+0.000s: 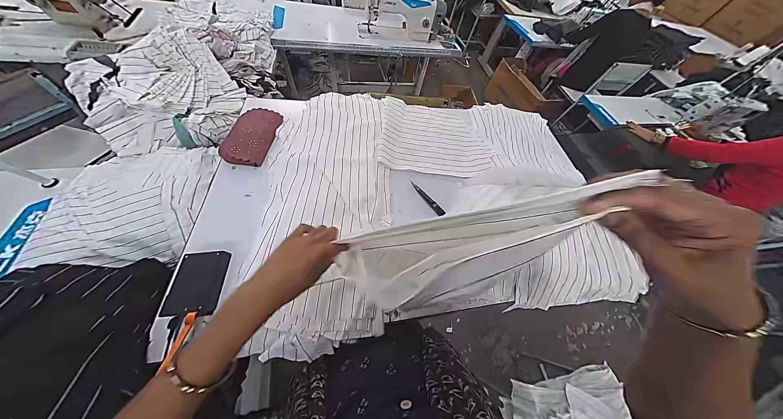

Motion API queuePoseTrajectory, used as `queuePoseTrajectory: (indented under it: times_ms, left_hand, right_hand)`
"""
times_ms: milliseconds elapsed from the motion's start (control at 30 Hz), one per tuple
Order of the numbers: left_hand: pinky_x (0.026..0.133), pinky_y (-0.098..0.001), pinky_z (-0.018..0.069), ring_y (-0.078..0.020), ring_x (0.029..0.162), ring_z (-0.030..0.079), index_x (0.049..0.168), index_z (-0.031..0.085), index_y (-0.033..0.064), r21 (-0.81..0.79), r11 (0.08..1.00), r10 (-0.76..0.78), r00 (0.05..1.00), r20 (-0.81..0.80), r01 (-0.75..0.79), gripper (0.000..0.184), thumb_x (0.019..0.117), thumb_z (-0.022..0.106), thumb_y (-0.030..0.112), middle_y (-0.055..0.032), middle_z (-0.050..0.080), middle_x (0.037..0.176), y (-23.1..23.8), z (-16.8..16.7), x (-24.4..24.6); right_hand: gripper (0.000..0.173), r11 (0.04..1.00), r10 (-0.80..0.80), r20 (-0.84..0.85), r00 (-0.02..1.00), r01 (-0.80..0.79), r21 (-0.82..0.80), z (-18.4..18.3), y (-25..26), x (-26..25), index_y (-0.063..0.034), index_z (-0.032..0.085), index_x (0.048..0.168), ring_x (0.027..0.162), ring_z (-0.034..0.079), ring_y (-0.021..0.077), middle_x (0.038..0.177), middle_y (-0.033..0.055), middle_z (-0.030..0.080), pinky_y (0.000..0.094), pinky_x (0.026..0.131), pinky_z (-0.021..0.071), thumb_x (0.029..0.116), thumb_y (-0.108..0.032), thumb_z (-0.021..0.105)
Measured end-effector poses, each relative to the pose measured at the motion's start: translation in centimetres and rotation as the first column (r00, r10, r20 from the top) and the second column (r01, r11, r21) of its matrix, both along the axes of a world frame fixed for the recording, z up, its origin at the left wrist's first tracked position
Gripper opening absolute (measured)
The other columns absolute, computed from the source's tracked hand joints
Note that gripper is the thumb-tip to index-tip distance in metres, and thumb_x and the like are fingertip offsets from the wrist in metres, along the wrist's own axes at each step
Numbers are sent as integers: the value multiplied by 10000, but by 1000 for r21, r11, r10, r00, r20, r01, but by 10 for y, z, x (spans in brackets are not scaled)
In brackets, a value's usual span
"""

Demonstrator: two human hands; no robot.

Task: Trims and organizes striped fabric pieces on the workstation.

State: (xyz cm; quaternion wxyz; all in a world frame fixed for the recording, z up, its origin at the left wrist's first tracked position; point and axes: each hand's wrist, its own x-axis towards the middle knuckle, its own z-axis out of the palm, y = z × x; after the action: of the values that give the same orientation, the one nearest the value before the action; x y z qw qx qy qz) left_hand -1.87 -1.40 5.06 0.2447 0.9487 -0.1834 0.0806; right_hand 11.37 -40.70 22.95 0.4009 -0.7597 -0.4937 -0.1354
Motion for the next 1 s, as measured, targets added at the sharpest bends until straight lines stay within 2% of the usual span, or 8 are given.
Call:
queuePoseTrajectory:
  times_ms: [133,200,267,400,533,633,833,1000]
  left_hand:
    - [681,-126,446,61,768,539,971,723,255,-374,927,8,994,107,33,314,876,720,554,140,581,793,60,67,-30]
    - [695,-85,463,95,805,574,960,733,317,-538,831,-118,990,80,143,258,881,730,562,184,610,821,72,84,-31]
    - [590,-148,462,45,675,545,814,702,251,-348,937,87,987,136,-34,260,877,736,501,150,575,731,79,83,-15]
    - [712,-689,428,-515,791,591,1083,741,-26,-6,835,501,756,420,-550,280,992,674,230,-303,611,883,83,104,-10]
    - [813,-622,436,-464,856,578,1234,707,83,-88,668,635,505,585,-739,310,1052,584,302,-286,601,947,104,86,-62]
    - [765,-624,446,-478,803,596,1140,728,-8,-34,655,626,517,584,-755,306,1051,573,239,-311,618,892,94,52,-102]
    - [693,-747,438,-604,839,625,1030,752,-40,141,625,769,637,59,-768,277,1007,583,178,-367,635,893,36,-38,-168]
    - [851,-721,493,-465,966,696,1050,795,73,272,700,638,409,-652,-660,186,960,723,219,-232,735,1011,7,-53,-159]
  right_hand:
    - [171,956,-153,-150,977,185,227,-7,-40,0,-291,770,1112,1002,681,-28,1084,-173,742,163,912,550,1023,-306,625]
    - [150,909,-235,-297,926,317,270,-21,-27,9,-268,773,1039,951,678,-35,1035,-171,744,171,872,557,1013,-250,626]
    - [162,877,-308,-446,840,433,209,-45,2,32,-157,748,981,923,672,-19,993,-119,737,206,858,565,996,-113,593]
    - [153,890,-95,-671,735,365,274,-73,61,67,-73,751,1018,878,680,22,958,-48,751,226,862,558,1011,-62,599]
    - [179,892,155,-605,781,153,426,-78,85,67,-136,770,1020,971,674,36,1049,-62,745,248,929,547,1017,-109,593]
    - [180,928,145,-635,759,117,353,-117,92,62,-157,773,1021,935,671,-8,1008,-100,749,217,880,554,1000,-97,604]
    - [171,994,79,-796,600,16,111,-264,86,0,67,726,1018,976,665,-6,1036,42,745,201,924,534,959,-14,588]
    - [238,999,38,-750,660,-53,4,-314,72,-39,46,754,1075,1083,666,129,1108,142,746,282,1009,492,971,-94,592]
